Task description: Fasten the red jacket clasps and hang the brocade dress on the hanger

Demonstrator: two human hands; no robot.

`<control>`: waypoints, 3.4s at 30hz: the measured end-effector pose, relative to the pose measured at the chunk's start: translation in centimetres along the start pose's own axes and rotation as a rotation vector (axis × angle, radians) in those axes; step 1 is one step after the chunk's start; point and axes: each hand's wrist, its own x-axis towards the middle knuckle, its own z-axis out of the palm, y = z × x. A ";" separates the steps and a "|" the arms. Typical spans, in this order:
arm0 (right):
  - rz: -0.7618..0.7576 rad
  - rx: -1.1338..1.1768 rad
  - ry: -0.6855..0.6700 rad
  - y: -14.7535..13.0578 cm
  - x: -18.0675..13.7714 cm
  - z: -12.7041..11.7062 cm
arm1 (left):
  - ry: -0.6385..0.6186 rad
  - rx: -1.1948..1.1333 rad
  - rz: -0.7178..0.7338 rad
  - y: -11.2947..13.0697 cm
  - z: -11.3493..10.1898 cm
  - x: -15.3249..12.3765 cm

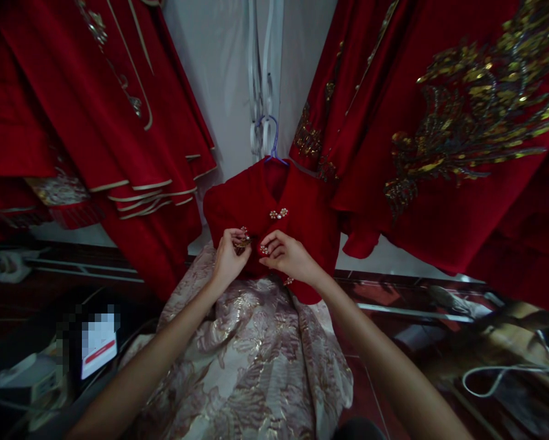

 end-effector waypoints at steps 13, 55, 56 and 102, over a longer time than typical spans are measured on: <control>0.088 -0.330 0.413 2.9 5.3 3.7 | -0.179 -0.068 -0.017 -0.3 -0.5 1.1; 0.202 -0.001 0.092 4.8 -4.4 -1.9 | -0.334 -0.359 -0.275 -2.8 -0.9 -7.3; 0.204 -0.043 0.098 5.4 -4.4 -2.0 | -0.344 -0.391 -0.300 -3.2 -0.5 -7.7; 0.003 -0.554 0.372 5.4 -2.3 5.4 | -0.286 -0.479 -0.379 -4.7 -0.1 -7.8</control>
